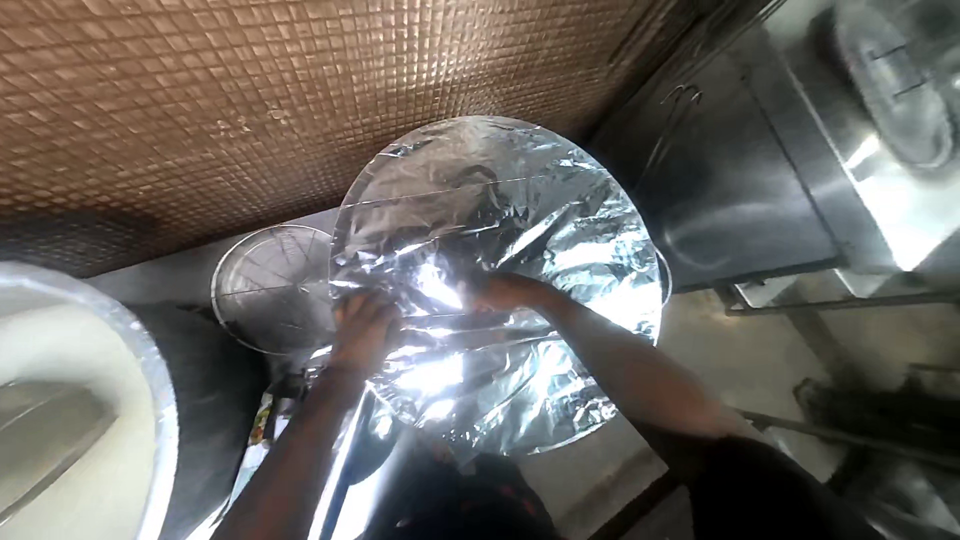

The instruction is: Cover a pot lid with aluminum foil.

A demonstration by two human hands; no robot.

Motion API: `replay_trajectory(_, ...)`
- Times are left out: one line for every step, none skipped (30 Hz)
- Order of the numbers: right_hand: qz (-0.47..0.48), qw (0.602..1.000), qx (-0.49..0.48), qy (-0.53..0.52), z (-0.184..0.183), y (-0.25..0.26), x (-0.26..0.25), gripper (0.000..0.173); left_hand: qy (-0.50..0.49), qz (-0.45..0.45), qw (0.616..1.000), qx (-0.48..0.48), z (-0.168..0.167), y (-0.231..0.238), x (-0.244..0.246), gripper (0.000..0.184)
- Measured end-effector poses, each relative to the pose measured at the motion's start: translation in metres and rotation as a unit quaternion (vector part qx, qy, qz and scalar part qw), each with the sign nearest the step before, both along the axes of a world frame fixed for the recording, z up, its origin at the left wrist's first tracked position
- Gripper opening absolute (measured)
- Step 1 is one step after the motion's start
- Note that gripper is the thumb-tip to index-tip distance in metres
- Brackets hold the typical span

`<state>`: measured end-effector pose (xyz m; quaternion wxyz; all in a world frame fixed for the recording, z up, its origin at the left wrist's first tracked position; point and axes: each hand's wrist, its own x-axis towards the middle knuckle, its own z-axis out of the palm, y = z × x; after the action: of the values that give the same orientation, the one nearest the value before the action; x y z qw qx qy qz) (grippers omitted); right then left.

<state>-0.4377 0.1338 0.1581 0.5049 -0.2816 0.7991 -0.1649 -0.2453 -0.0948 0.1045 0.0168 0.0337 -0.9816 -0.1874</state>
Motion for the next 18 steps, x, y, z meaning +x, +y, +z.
replay_trajectory(-0.016, 1.0, 0.0, -0.012, -0.008, 0.013, -0.008, 0.067, 0.0, 0.0, 1.0, -0.003, -0.001, 0.0, 0.0, 0.015)
replay_trajectory(-0.029, 0.999, -0.001, -0.024, -0.014, 0.026, -0.014, 0.068, 0.005, -0.002, 1.0, -0.004, -0.001, 0.0, 0.0, 0.014)
replay_trajectory(-0.045, 0.998, 0.001, -0.031, -0.016, 0.036, -0.019, 0.069, 0.022, -0.005, 1.0, -0.006, -0.003, -0.001, 0.001, 0.014)
replay_trajectory(-0.06, 0.997, 0.005, -0.038, -0.015, 0.045, -0.022, 0.068, 0.042, -0.009, 0.999, -0.01, -0.006, -0.002, 0.001, 0.015)
replay_trajectory(-0.072, 0.996, 0.011, -0.043, -0.01, 0.052, -0.024, 0.068, 0.054, -0.01, 0.998, -0.013, -0.008, -0.003, 0.002, 0.015)
replay_trajectory(-0.082, 0.995, 0.017, -0.046, -0.005, 0.06, -0.026, 0.068, 0.059, -0.009, 0.998, -0.012, -0.009, -0.003, 0.003, 0.015)
replay_trajectory(-0.088, 0.995, 0.023, -0.048, 0.003, 0.066, -0.028, 0.067, 0.059, -0.008, 0.998, -0.014, -0.01, -0.003, 0.003, 0.014)
replay_trajectory(-0.088, 0.995, 0.028, -0.042, 0.008, 0.072, -0.029, 0.066, 0.053, -0.008, 0.998, -0.014, -0.009, -0.003, 0.003, 0.014)
replay_trajectory(-0.087, 0.995, 0.034, -0.03, 0.011, 0.079, -0.032, 0.066, 0.048, -0.008, 0.999, -0.012, -0.008, -0.003, 0.003, 0.013)
replay_trajectory(-0.085, 0.996, 0.038, -0.013, 0.012, 0.087, -0.035, 0.067, 0.043, -0.007, 0.999, -0.011, -0.007, -0.003, 0.002, 0.014)
replay_trajectory(-0.075, 0.996, 0.042, 0.011, 0.012, 0.096, -0.038, 0.066, 0.043, -0.006, 0.999, -0.013, -0.008, -0.003, 0.002, 0.015)
replay_trajectory(-0.06, 0.996, 0.048, 0.035, 0.012, 0.104, -0.041, 0.065, 0.046, -0.005, 0.999, -0.017, -0.009, -0.003, 0.003, 0.017)
replay_trajectory(-0.042, 0.996, 0.056, 0.055, 0.014, 0.112, -0.043, 0.063, 0.045, -0.002, 0.999, -0.019, -0.009, -0.003, 0.003, 0.019)
replay_trajectory(-0.026, 0.996, 0.058, 0.067, 0.016, 0.121, -0.045, 0.061, 0.048, 0.0, 0.999, -0.021, -0.009, -0.002, 0.004, 0.021)
replay_trajectory(-0.01, 0.995, 0.058, 0.08, 0.016, 0.131, -0.046, 0.06, 0.046, 0.001, 0.999, -0.022, -0.008, -0.002, 0.004, 0.022)
replay_trajectory(0.005, 0.993, 0.068, 0.095, 0.017, 0.14, -0.048, 0.059, 0.043, 0.002, 0.999, -0.022, -0.007, -0.001, 0.004, 0.022)
replay_trajectory(0.02, 0.99, 0.083, 0.111, 0.018, 0.148, -0.049, 0.061, 0.04, 0.003, 0.999, -0.023, -0.007, -0.001, 0.005, 0.022)
replay_trajectory(0.034, 0.987, 0.097, 0.123, 0.02, 0.155, -0.051, 0.062, 0.04, 0.006, 0.999, -0.023, -0.007, -0.001, 0.005, 0.022)
